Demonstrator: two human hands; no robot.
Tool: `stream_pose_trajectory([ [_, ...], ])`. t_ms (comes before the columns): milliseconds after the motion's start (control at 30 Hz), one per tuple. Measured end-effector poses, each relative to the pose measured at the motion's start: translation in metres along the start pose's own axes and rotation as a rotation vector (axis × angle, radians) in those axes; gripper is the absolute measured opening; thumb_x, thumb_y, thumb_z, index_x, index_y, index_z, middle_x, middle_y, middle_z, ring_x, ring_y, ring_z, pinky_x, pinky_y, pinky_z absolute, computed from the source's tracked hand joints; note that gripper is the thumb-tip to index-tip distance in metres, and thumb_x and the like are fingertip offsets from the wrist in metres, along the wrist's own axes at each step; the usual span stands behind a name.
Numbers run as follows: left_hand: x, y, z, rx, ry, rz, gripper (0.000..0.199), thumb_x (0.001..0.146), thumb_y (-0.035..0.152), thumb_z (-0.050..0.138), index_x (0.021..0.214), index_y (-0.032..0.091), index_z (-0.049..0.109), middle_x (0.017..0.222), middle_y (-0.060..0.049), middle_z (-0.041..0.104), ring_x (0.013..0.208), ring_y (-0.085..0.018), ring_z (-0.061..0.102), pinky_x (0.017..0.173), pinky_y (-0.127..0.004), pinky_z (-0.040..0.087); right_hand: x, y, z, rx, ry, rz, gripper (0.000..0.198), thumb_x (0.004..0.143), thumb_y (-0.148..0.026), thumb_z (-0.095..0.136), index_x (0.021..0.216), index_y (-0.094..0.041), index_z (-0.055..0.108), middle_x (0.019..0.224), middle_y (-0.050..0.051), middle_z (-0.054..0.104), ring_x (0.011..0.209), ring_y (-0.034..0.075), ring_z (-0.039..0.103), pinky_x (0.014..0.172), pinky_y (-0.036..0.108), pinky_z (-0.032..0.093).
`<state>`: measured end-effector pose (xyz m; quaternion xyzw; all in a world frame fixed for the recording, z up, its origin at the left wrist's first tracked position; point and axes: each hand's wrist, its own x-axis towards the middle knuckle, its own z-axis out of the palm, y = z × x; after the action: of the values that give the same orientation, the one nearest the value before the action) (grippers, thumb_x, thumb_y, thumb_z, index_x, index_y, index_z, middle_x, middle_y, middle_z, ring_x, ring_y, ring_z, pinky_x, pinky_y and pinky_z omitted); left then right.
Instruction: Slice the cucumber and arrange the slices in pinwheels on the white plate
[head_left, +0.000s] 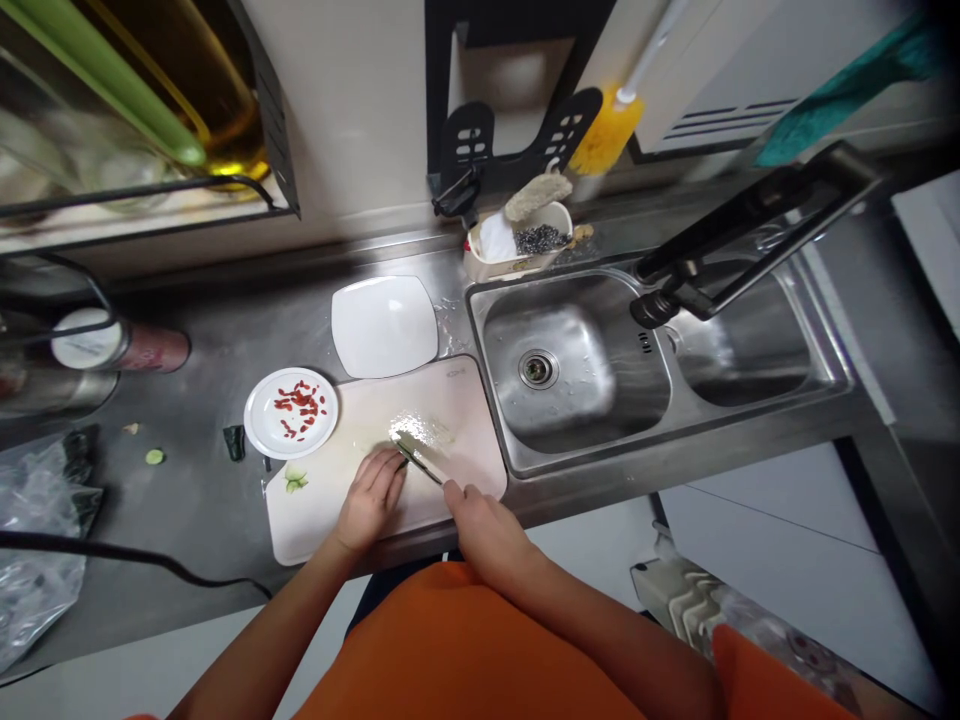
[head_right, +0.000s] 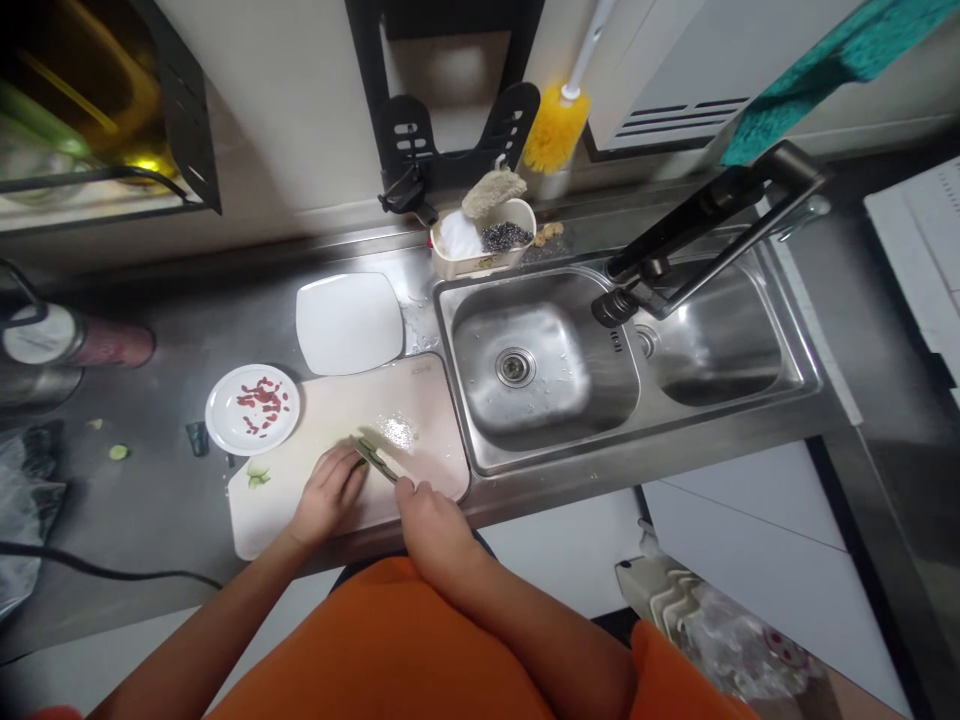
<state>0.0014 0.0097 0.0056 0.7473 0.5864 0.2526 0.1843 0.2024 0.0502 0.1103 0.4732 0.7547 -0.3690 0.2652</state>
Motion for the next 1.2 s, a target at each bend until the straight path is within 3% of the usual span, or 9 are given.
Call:
stream_pose_trajectory([
  [367, 0.001, 0.001, -0.001, -0.007, -0.014, -0.007, 0.028, 0.089, 0.017, 0.047, 0.117, 0.017, 0.054, 0.113, -0.01, 0.062, 0.113, -0.021, 0.054, 0.102, -0.044, 0.044, 0.015, -0.006, -0.009, 0.001, -0.026, -0.006, 0.037, 0.084, -0.001, 0.03, 0.113, -0.015, 0.048, 0.093, 0.011, 0.062, 0.083, 0.021, 0.063, 0.068, 0.027, 0.045],
  [867, 0.001, 0.001, -0.002, -0.013, -0.038, -0.031, 0.029, 0.09, 0.02, 0.045, 0.117, 0.019, 0.055, 0.113, -0.009, 0.063, 0.112, -0.022, 0.055, 0.1, -0.045, 0.045, 0.042, -0.014, 0.01, 0.011, 0.089, -0.013, 0.036, 0.087, -0.004, 0.027, 0.111, -0.015, 0.052, 0.091, 0.011, 0.063, 0.083, 0.019, 0.063, 0.07, 0.026, 0.047],
  [1200, -0.001, -0.002, 0.0, -0.005, -0.006, -0.011, 0.031, 0.09, 0.021, 0.045, 0.12, 0.019, 0.053, 0.114, -0.01, 0.062, 0.112, -0.022, 0.055, 0.099, -0.045, 0.046, 0.028, 0.001, -0.001, 0.051, 0.04, -0.009, 0.041, 0.082, -0.002, 0.034, 0.118, -0.015, 0.046, 0.095, 0.01, 0.061, 0.086, 0.02, 0.062, 0.07, 0.027, 0.043],
])
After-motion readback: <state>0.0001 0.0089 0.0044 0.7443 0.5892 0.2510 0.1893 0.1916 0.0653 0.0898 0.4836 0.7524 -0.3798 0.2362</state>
